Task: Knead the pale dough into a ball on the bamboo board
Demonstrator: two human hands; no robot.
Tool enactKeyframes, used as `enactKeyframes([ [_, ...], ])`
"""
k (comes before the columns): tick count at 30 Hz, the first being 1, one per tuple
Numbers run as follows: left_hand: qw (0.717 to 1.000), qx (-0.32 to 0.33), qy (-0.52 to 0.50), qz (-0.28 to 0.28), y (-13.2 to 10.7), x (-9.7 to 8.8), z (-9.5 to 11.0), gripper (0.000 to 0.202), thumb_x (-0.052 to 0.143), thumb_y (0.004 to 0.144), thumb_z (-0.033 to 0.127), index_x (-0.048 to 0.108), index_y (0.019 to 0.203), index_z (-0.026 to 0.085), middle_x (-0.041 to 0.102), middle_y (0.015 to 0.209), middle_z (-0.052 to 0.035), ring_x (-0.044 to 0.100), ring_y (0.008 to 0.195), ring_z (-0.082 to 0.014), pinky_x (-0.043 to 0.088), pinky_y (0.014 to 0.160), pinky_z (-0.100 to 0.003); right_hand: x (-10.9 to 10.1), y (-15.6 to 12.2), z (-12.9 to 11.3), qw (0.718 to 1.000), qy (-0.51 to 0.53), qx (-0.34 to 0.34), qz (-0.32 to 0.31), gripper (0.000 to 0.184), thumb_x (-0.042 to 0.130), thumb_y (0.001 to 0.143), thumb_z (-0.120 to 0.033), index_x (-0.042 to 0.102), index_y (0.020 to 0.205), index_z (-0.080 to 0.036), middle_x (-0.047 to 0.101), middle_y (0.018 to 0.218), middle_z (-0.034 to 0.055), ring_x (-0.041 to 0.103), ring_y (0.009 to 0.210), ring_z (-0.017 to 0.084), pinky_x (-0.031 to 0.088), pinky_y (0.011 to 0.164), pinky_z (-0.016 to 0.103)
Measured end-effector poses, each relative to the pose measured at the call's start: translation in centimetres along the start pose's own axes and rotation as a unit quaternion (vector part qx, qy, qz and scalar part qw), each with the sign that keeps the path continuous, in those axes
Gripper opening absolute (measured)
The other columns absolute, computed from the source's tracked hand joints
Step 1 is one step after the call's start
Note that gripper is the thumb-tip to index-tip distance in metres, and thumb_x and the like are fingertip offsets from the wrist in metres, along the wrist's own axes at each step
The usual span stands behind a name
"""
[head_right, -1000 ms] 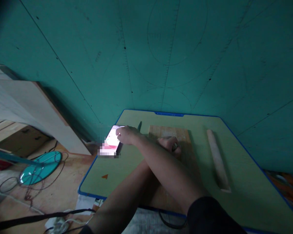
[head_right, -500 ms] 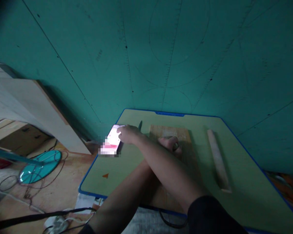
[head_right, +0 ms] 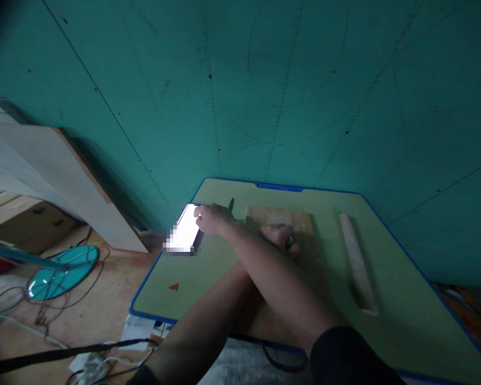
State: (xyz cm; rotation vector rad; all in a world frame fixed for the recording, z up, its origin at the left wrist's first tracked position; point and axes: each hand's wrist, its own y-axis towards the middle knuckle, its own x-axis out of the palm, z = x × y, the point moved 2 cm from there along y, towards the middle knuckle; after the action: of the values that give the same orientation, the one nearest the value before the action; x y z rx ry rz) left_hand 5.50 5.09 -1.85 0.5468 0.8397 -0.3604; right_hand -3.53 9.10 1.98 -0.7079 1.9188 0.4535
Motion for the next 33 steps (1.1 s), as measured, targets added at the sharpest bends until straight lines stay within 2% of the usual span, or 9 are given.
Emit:
enactKeyframes([
  [6,0.998,0.006,0.057,-0.016,-0.1,-0.1,0.1,0.033,0.049,0.088,0.044,0.067,0.095,0.017,0.067,0.083,-0.0065,0.061,0.071,-0.0186,0.040,0.058,-0.028,-0.2,-0.3,0.0,1.000,0.003,0.017,0.017,0.033,0.052,0.088,-0.019,0.072,0.114,-0.019,0.073,0.114,0.0126,0.068,0.100,0.023,0.047,0.078,0.030],
  [10,0.999,0.002,0.043,-0.032,0.2,-0.1,-0.1,0.032,0.050,0.086,0.046,0.066,0.096,0.019,0.069,0.087,-0.0040,0.061,0.074,-0.0175,0.041,0.060,-0.027,-0.4,-1.0,-0.3,1.000,-0.002,0.009,0.003,0.035,0.051,0.087,-0.019,0.071,0.117,-0.019,0.074,0.111,0.0134,0.069,0.096,0.023,0.046,0.074,0.030],
  [14,0.999,-0.047,0.005,-0.013,0.4,-0.3,0.3,0.028,0.049,0.086,0.041,0.067,0.091,0.021,0.070,0.085,-0.0019,0.062,0.077,-0.0155,0.042,0.062,-0.025,-0.5,-2.7,-1.0,1.000,0.001,-0.008,0.001,0.034,0.052,0.087,-0.022,0.071,0.116,-0.019,0.075,0.108,0.0126,0.069,0.093,0.023,0.044,0.071,0.029],
  [20,0.992,-0.125,0.025,-0.018,0.2,-1.2,1.4,0.029,0.050,0.085,0.042,0.069,0.094,0.022,0.072,0.090,-0.0042,0.065,0.080,-0.0196,0.044,0.060,-0.027,0.6,-4.9,-2.4,0.999,0.023,-0.026,-0.027,0.032,0.052,0.088,-0.022,0.071,0.114,-0.022,0.075,0.107,0.0098,0.069,0.094,0.021,0.044,0.072,0.027],
  [25,0.993,-0.112,0.028,-0.018,-0.1,-1.6,1.6,0.030,0.049,0.086,0.044,0.069,0.095,0.024,0.073,0.094,-0.0044,0.066,0.083,-0.0200,0.047,0.065,-0.028,1.5,-5.1,-2.7,0.998,-0.008,-0.039,-0.047,0.034,0.049,0.088,-0.022,0.070,0.115,-0.023,0.075,0.110,0.0101,0.069,0.096,0.022,0.046,0.073,0.028],
  [33,0.993,-0.112,0.017,-0.027,-0.1,-1.6,1.5,0.029,0.049,0.086,0.042,0.068,0.095,0.023,0.073,0.093,-0.0050,0.066,0.083,-0.0207,0.049,0.066,-0.029,1.6,-4.7,-2.4,0.998,-0.037,-0.035,-0.022,0.033,0.048,0.089,-0.022,0.071,0.114,-0.024,0.076,0.104,0.0114,0.071,0.092,0.023,0.046,0.070,0.029],
])
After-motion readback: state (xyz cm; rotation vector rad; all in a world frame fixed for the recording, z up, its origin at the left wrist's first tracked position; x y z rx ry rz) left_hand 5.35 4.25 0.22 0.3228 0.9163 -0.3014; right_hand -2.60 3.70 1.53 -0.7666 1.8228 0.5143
